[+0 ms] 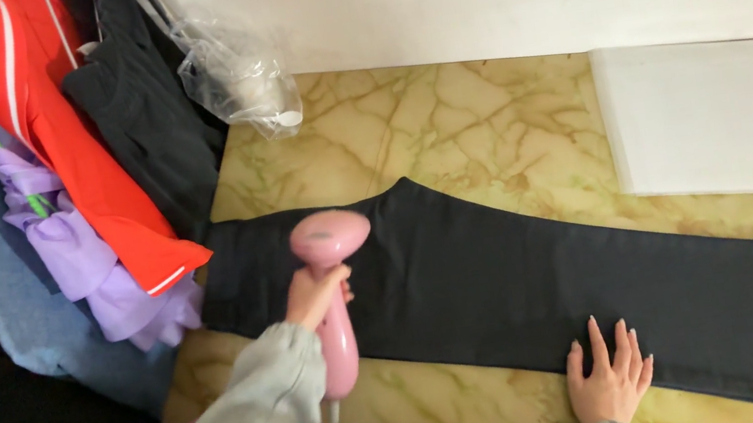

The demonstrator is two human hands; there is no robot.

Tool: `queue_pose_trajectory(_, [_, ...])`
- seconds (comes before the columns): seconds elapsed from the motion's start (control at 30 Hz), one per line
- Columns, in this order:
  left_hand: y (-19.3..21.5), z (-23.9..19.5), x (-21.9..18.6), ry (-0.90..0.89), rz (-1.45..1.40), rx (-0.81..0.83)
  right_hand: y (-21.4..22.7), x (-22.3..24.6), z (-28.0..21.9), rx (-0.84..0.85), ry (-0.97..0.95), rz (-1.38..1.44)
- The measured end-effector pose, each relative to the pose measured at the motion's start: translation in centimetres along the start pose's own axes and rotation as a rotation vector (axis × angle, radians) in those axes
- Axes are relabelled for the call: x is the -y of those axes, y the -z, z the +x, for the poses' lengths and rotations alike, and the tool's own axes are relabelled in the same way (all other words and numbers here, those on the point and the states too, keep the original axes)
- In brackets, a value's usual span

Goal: The person steams a pair of black trousers laid flat on a marble-patterned table using a pink handheld garment steamer. They hold the garment with one hand while moving the steamer along the fabric from one end to the other.

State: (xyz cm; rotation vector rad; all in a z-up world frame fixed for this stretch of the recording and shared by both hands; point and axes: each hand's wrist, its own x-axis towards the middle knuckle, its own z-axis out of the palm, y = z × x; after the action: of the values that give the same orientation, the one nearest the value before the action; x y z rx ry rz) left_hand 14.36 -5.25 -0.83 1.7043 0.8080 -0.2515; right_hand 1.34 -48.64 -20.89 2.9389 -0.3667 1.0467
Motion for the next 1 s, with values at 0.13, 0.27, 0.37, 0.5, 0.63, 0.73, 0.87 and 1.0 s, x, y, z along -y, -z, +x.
queue_pose_trajectory(0.13, [-3.1, 3.0, -2.3, -0.01, 0.059, 0.049, 0.1, 0.1, 0.0, 0.007, -0.03, -0.008])
queue_pose_trajectory(0.27, [-5.4, 4.4, -3.6, -0.021, 0.005, 0.093, 0.0, 0.4, 0.4, 0.005, -0.033, 0.008])
queue_pose_trajectory(0.37, [-6.7, 5.5, -3.2, -0.011, 0.005, 0.083, 0.1, 0.2, 0.3, 0.025, -0.043, 0.014])
queue_pose_trajectory(0.5, [-6.6, 5.5, -3.3, 0.008, 0.028, 0.103, 0.6, 0.3, 0.5, 0.02, -0.022, 0.035])
queue_pose_trajectory(0.63, [-5.6, 2.7, -2.9, 0.027, 0.064, 0.123, 0.5, 0.3, 0.4, 0.03, -0.023, 0.035])
queue_pose_trajectory(0.73, [-5.3, 2.1, 0.0, 0.054, 0.024, 0.113, 0.5, 0.3, 0.2, 0.031, -0.024, 0.037])
queue_pose_trajectory(0.87, [-4.5, 0.5, 4.8, 0.066, -0.102, 0.105, 0.6, 0.2, 0.2, 0.051, -0.031, 0.052])
queue_pose_trajectory(1.0, [-1.5, -5.4, 5.8, 0.121, 0.027, 0.171, 1.0, 0.3, 0.4, 0.112, -0.041, 0.064])
